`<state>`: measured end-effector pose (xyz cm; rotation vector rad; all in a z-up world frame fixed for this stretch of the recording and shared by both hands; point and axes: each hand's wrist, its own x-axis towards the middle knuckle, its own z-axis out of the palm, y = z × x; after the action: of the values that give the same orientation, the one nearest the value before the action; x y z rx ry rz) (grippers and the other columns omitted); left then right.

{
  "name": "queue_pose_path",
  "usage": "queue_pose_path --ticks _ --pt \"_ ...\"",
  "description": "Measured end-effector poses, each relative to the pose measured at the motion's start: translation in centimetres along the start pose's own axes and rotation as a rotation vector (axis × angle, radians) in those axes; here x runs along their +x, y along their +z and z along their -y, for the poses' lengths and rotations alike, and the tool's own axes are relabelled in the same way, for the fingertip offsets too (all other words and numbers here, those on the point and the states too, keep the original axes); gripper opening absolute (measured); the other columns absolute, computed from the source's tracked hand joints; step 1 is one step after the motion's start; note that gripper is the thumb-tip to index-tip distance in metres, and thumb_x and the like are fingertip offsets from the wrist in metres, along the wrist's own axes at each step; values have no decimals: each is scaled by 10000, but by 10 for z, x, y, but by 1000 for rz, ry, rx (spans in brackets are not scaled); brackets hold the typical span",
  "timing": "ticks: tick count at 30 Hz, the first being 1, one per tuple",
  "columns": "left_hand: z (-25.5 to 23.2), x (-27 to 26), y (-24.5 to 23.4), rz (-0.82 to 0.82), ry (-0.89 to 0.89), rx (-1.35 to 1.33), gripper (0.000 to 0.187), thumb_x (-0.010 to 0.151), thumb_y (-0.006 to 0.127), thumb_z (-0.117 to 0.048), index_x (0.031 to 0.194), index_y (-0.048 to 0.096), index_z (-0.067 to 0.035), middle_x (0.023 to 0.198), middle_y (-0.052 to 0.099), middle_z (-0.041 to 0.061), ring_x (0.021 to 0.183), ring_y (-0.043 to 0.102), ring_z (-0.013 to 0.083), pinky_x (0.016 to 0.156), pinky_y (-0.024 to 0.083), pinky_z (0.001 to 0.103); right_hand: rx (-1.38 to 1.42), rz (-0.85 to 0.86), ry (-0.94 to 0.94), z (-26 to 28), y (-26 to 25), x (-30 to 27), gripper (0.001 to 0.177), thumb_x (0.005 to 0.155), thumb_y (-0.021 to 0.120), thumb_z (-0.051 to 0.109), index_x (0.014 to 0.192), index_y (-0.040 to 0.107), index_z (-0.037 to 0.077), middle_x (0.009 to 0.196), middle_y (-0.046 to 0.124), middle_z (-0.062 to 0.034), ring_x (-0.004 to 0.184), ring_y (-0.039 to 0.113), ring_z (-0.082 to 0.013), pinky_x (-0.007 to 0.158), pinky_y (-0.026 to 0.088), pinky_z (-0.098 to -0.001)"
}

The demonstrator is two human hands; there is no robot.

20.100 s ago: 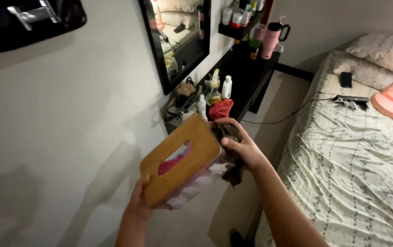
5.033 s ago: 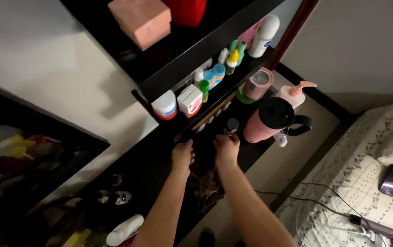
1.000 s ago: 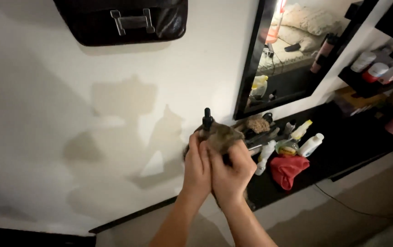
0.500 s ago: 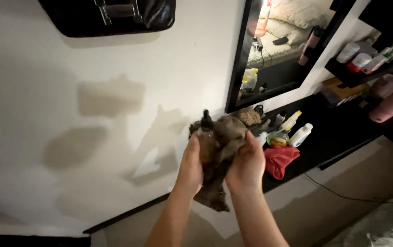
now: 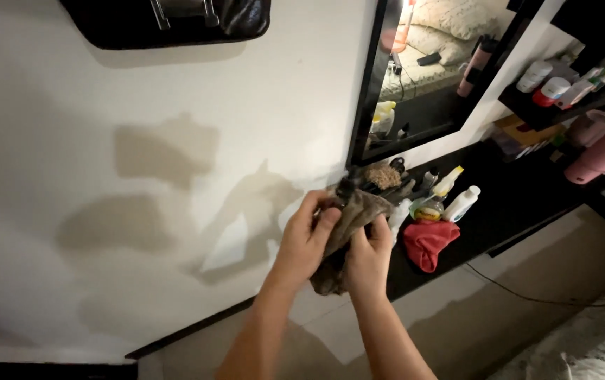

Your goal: Cleaning hair tools and organizing cosmetic products on a vanity shelf.

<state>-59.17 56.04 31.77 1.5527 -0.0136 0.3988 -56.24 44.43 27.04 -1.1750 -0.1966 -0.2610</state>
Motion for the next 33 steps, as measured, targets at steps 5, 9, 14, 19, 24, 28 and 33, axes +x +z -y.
queue_pose_path --ticks 5,9,14,19,24,28,33 --pt "22 9 -13 174 -92 16 497 1036 551 -418 1322 623 -17 1180 736 112 1080 681 202 935 538 332 136 158 138 -3 -20 5 252 1042 576 114 1257 628 -6 1174 688 -70 1026 649 -142 879 537 -303" --pt "22 9 -12 261 -458 -285 598 1035 509 -490 1351 631 2 1272 719 99 1143 676 216 985 523 368 425 145 461 22 -14 9 266 1008 550 123 1243 630 28 1128 699 -87 975 684 -202 829 565 -347" --pt "11 3 18 12 -777 -570 589 1015 567 -489 1292 660 22 1218 732 129 1087 687 279 941 545 424 363 64 527 28 -6 18 258 993 558 166 1213 627 52 1079 703 -70 932 682 -197 796 565 -350" --pt "14 -7 38 -176 52 444 383 1058 502 -378 1139 572 -10 1002 725 225 931 678 430 758 536 495 -175 -72 274 -3 -11 14 252 1050 481 125 1092 654 -53 963 688 -99 859 631 -173 733 528 -346" --pt "7 -9 35 -189 -89 308 340 1043 459 -350 1146 471 -26 991 701 194 860 722 369 712 564 478 -287 51 76 4 -9 4 241 985 515 100 1132 668 -14 1032 731 -84 928 660 -130 816 545 -291" --pt "19 -1 21 -15 -195 178 531 1070 405 -504 1152 544 1 987 683 236 979 682 384 880 541 477 -8 177 158 -14 -36 18 255 1068 528 153 1216 650 -14 1133 698 -80 1011 639 -143 880 530 -312" --pt "7 8 23 -35 -755 -295 661 956 520 -618 1338 543 -79 1311 635 116 1228 620 295 986 516 470 406 111 597 10 -29 20 317 982 570 178 1282 621 88 1140 711 -73 980 687 -217 850 561 -376"
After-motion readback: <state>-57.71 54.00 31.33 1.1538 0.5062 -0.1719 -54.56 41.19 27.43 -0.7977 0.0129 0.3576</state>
